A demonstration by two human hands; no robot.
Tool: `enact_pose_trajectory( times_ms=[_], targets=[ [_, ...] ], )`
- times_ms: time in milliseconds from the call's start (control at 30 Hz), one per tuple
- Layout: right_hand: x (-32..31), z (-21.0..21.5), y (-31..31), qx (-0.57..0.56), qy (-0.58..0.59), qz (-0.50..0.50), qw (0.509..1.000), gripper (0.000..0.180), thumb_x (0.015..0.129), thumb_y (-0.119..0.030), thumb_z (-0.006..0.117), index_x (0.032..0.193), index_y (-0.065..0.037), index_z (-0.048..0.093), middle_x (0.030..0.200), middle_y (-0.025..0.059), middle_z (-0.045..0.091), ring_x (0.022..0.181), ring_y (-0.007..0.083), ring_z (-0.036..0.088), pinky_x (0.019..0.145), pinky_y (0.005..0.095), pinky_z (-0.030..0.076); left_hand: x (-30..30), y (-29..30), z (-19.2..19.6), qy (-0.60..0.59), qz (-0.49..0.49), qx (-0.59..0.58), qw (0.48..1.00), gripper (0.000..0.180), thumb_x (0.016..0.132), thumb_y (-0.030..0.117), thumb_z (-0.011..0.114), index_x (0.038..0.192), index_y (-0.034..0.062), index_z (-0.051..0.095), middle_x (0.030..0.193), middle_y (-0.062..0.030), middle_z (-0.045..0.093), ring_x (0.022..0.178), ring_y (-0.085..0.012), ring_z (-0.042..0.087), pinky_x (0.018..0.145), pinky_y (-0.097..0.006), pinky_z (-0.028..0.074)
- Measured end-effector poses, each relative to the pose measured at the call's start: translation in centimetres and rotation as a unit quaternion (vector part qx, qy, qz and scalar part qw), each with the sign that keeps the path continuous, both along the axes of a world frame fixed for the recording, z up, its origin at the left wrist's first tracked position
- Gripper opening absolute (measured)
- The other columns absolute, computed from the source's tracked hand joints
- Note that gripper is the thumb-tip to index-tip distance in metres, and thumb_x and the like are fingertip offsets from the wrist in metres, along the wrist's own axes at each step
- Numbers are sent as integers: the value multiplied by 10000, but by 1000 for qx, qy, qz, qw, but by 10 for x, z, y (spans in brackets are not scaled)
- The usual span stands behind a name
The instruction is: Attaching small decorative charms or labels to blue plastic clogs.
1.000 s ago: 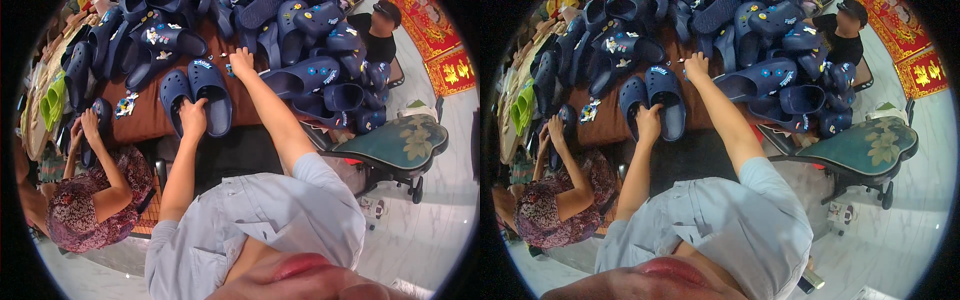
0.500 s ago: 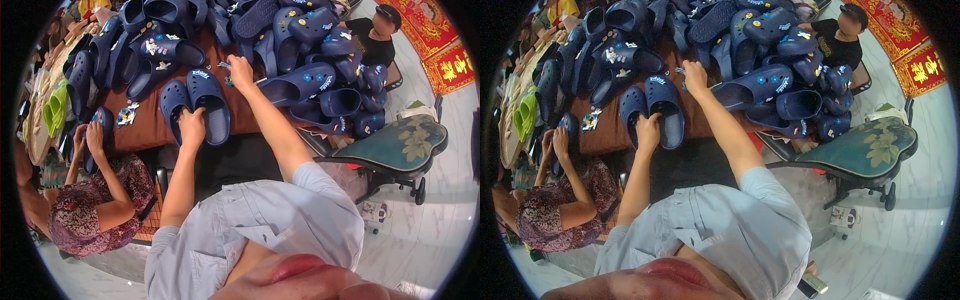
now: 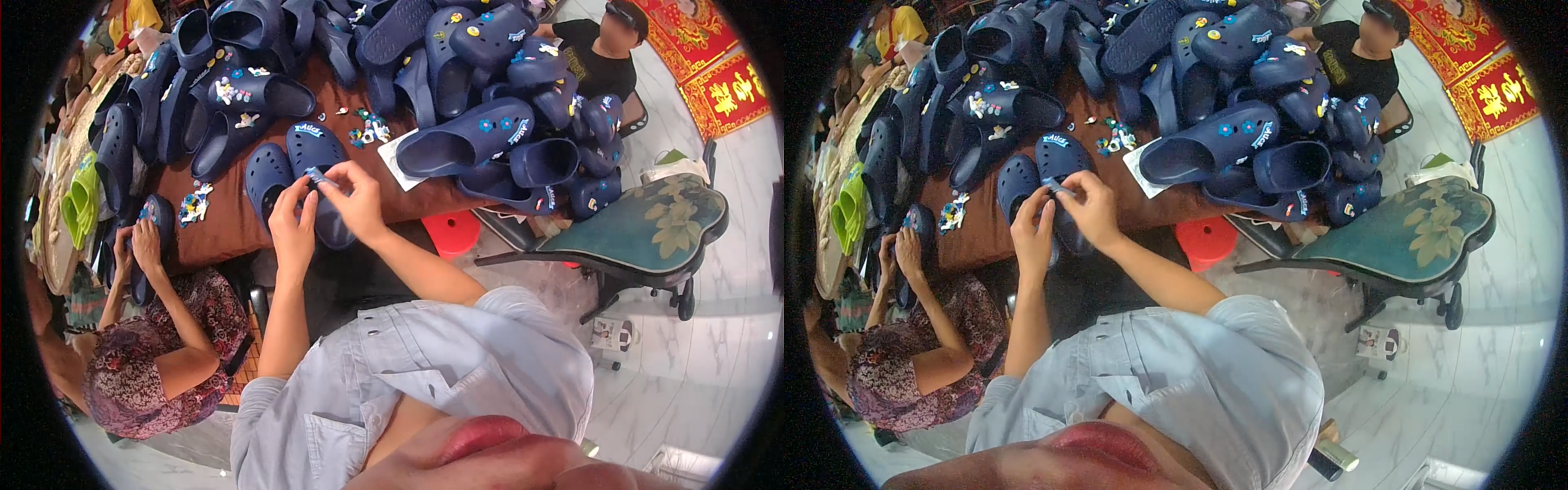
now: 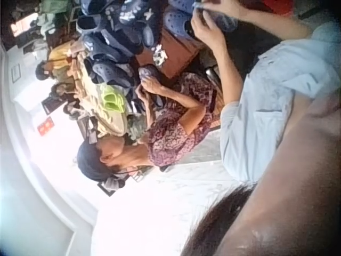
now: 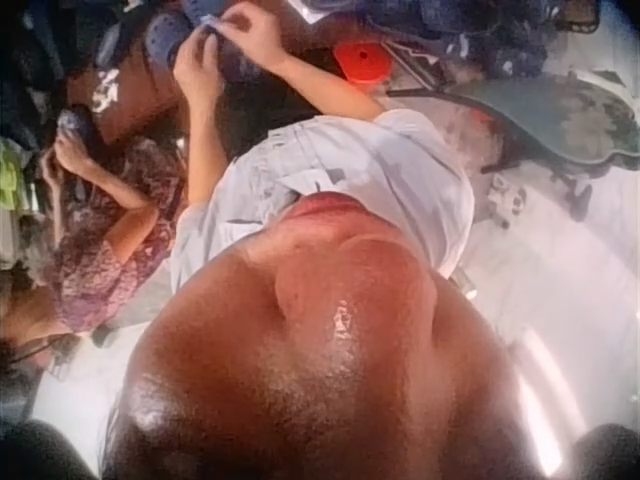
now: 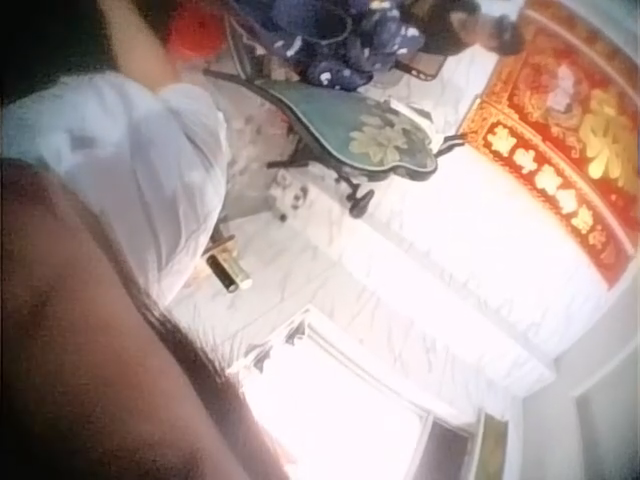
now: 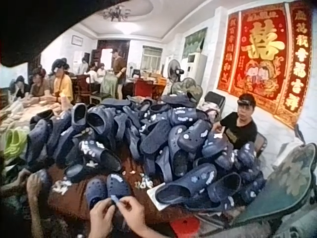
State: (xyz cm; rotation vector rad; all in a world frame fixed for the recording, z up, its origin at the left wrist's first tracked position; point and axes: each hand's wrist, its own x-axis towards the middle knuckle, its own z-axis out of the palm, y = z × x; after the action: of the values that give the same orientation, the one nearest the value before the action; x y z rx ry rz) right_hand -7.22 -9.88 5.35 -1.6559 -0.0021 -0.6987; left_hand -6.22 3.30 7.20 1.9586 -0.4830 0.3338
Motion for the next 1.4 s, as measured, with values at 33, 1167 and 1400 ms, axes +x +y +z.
enact_pose_trajectory(
  times_ms=[33, 1167, 1400],
  targets=[
    [-1, 0, 5, -32, -13, -1, 999, 120, 797, -23, 699, 887, -8, 621, 822, 65, 616, 682, 138, 587, 610, 278, 462, 1, 0, -6, 18, 3, -29, 999, 262, 906, 114, 633, 1136, -12, 636, 986, -161, 664, 874, -254, 641, 778, -326, 491],
    [10, -33, 27, -442, 83, 84, 889, 519, 804, -324, 708, 1281, -174, 567, 936, 159, 535, 879, 334, 573, 718, 431, 500, 51, 85, -48, 221, 89, -307, 922, 236, 990, 140, 543, 1140, -39, 581, 951, -112, 684, 747, -102, 636, 638, -195, 484],
    [18, -48, 34, -435, 41, 41, 898, 346, 811, -204, 676, 1146, -149, 611, 885, 144, 558, 841, 334, 600, 691, 447, 517, 56, 84, -33, 263, 107, -294, 913, 265, 955, 113, 601, 1161, -52, 622, 842, -69, 684, 671, -67, 587, 571, -181, 470]
  ],
)
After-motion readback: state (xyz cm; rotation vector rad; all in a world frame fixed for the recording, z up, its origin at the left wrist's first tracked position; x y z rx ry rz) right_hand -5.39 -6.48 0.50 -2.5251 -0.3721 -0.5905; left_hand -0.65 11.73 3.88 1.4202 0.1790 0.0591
